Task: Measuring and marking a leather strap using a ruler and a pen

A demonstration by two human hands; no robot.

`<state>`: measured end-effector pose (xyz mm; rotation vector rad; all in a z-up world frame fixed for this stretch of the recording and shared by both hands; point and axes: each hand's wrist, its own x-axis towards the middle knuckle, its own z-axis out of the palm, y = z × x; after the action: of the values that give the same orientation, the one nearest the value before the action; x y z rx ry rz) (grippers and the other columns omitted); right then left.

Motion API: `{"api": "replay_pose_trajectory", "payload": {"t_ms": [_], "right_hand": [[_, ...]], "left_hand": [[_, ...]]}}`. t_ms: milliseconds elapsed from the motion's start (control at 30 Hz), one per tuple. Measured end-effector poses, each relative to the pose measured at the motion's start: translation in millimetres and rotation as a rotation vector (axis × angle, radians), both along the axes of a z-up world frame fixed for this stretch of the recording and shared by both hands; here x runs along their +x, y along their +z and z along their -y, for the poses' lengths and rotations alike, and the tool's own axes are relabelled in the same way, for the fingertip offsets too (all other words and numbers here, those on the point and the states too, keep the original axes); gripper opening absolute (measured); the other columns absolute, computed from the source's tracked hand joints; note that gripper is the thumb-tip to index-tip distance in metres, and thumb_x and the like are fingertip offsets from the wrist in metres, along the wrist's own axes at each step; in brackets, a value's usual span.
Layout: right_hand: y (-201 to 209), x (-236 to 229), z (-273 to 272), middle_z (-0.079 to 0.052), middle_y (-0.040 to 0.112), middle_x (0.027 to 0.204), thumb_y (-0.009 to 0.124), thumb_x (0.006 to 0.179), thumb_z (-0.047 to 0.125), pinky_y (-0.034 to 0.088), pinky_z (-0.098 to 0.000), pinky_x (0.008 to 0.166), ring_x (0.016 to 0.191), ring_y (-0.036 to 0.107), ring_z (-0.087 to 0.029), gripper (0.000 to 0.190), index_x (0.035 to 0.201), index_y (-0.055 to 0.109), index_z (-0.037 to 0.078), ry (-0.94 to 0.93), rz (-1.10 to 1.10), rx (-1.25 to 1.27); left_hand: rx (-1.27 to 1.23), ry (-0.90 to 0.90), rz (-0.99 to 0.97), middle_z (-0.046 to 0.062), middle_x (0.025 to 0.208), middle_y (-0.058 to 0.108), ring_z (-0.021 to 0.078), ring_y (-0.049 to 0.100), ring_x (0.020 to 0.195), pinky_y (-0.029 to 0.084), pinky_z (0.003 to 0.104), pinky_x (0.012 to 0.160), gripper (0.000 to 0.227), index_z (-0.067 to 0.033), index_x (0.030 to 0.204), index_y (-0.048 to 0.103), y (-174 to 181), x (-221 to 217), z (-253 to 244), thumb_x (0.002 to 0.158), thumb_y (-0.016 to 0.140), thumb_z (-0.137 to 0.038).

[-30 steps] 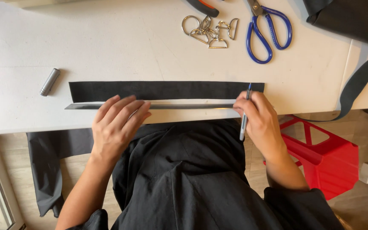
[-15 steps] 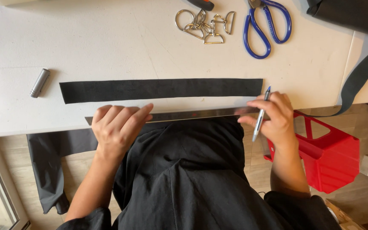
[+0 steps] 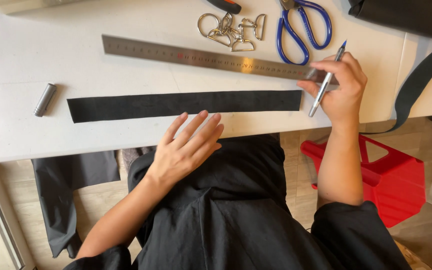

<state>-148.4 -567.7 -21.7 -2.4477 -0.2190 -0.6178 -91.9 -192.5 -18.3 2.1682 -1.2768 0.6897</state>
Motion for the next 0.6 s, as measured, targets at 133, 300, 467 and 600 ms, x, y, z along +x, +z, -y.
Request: {"api": "replay_pose_trajectory", "payload": {"t_ms": [133,300,467,600], "right_hand": [[0.1,4.0,-2.3,-0.021,0.066,0.103,0.095,0.098,0.016,0.056,-0.0461,0.078,0.089,0.066,-0.036,0.035,0.113,0.072,-0.006,-0.011,0.025,0.036],[12.0,-5.3,-8.0,-0.025,0.063,0.104,0.089,0.097,0.02,0.051,-0.0453,0.082,0.094,0.064,-0.038,0.042,0.118,0.066,-0.009,-0.081,0.026,-0.018],[16.4,-17.7,-4.6,-0.026,0.066,0.104,0.09,0.097,0.016,0.049,-0.0441,0.079,0.092,0.061,-0.036,0.042,0.117,0.066,-0.01,-0.124,0.029,-0.005],[19.6,-21.4,-7.3,-0.027,0.066,0.104,0.09,0.099,0.015,0.049,-0.044,0.08,0.092,0.061,-0.036,0.039,0.117,0.065,-0.009,-0.159,0.033,0.001]], "left_hand": [[0.054,0.003,-0.149,0.006,0.141,0.067,0.0248,0.062,0.132,0.041,0.05,0.117,0.036,-0.0102,0.128,0.07,-13.1,-10.4,8.2,0.099,0.071,-0.031],[0.306,0.041,-0.095,0.003,0.153,0.055,0.0236,0.057,0.138,0.042,0.048,0.116,0.05,-0.0089,0.139,0.067,-11.4,-11.3,3.7,0.109,0.067,-0.049],[0.346,0.129,-0.047,0.001,0.15,0.057,0.0202,0.061,0.132,0.047,0.042,0.11,0.048,-0.013,0.137,0.067,-5.4,-15.6,6.4,0.108,0.068,-0.051],[0.364,0.148,-0.069,0.001,0.15,0.057,0.0193,0.06,0.132,0.048,0.04,0.108,0.046,-0.0147,0.138,0.066,-4.3,-16.3,4.3,0.108,0.065,-0.05]]}}
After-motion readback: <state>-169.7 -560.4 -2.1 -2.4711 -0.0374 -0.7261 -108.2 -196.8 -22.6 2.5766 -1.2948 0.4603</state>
